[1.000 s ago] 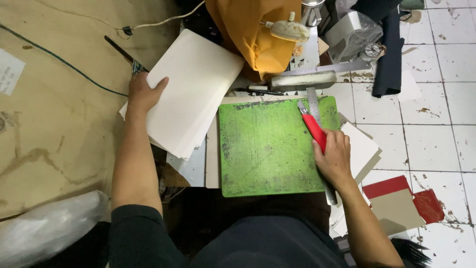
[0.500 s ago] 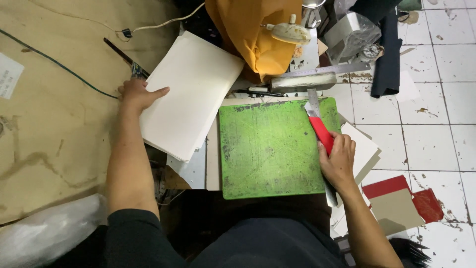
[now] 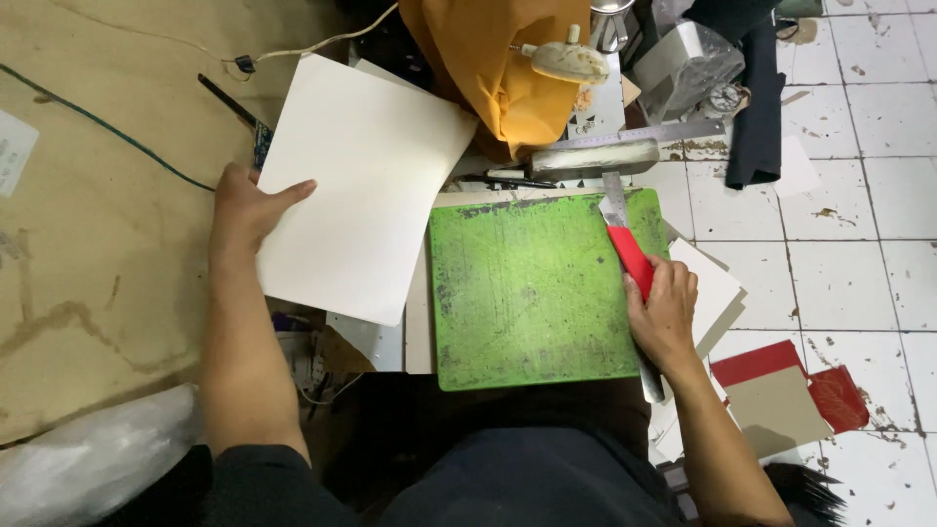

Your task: Aligning stacks of white paper, measuring them with a metal ruler, and cutting them using a utility knife on a green cutting mat.

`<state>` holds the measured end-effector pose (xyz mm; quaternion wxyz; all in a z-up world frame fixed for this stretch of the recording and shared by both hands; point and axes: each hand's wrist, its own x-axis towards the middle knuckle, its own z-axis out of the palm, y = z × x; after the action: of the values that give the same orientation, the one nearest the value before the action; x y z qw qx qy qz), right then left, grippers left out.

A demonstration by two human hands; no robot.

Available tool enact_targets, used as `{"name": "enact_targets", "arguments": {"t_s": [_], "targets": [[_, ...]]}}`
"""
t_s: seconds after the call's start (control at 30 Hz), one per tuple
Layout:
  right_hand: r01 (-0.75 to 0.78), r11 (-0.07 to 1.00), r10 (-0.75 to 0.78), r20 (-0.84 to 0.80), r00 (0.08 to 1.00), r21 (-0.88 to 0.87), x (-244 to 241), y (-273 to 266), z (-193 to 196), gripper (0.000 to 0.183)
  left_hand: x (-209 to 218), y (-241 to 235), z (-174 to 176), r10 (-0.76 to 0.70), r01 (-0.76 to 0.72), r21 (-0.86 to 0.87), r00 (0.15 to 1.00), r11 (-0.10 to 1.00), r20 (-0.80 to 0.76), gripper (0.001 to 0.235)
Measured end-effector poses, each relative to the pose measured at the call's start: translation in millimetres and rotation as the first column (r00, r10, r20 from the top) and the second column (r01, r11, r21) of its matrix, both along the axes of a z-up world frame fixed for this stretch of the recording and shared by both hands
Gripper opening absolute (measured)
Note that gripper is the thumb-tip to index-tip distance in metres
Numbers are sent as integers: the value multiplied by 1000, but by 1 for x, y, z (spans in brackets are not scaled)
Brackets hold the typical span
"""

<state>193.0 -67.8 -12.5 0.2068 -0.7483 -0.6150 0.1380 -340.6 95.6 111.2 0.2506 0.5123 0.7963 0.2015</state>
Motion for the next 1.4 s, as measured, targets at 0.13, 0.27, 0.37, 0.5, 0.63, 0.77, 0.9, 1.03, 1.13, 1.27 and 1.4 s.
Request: {"name": "enact_targets", "arguments": {"t_s": [0.13,0.27,0.37,0.5,0.63,0.77,0.9,1.03,1.13,1.27,1.4], "targets": [[-2,1000,3,-38,999,19,0,-1,3,42,4,-35,2,-25,-2,159,985,987,172,61],[5,1000,-2,-106,994,29,5,-4,5,42,37,-95,38,-149,42,275,911,961,384,45],[9,999,-6,-91,996,33,5,-4,5,42,39,-126,39,-148,55,214,882,975,447,43],[8,999,-5,-73,997,42,6,-3,-1,40,59,-147,37,-180,140,119,859,983,479,37],[-5,997,9,-46,999,76,1,-6,13,43,101,-154,58,-464,437,154,837,886,290,37],[-122,965,219,-457,862,233,-22,-23,82,59,151,-155,94,-704,700,145,709,700,-24,32],[-200,926,377,-732,567,321,-35,-36,100,67,181,-162,93,-795,878,175,478,445,-374,36],[-122,930,364,-819,444,347,-22,-40,59,52,188,-177,85,-745,908,204,416,365,-521,36],[-81,951,299,-818,492,299,-16,-48,55,41,163,-197,82,-585,836,274,534,476,-611,43],[-143,919,392,-802,451,368,-24,-53,76,54,124,-222,54,-286,431,653,902,623,-322,75],[-117,921,388,-837,385,372,-32,-62,78,51,146,-240,-4,-373,24,640,829,768,417,78]]}}
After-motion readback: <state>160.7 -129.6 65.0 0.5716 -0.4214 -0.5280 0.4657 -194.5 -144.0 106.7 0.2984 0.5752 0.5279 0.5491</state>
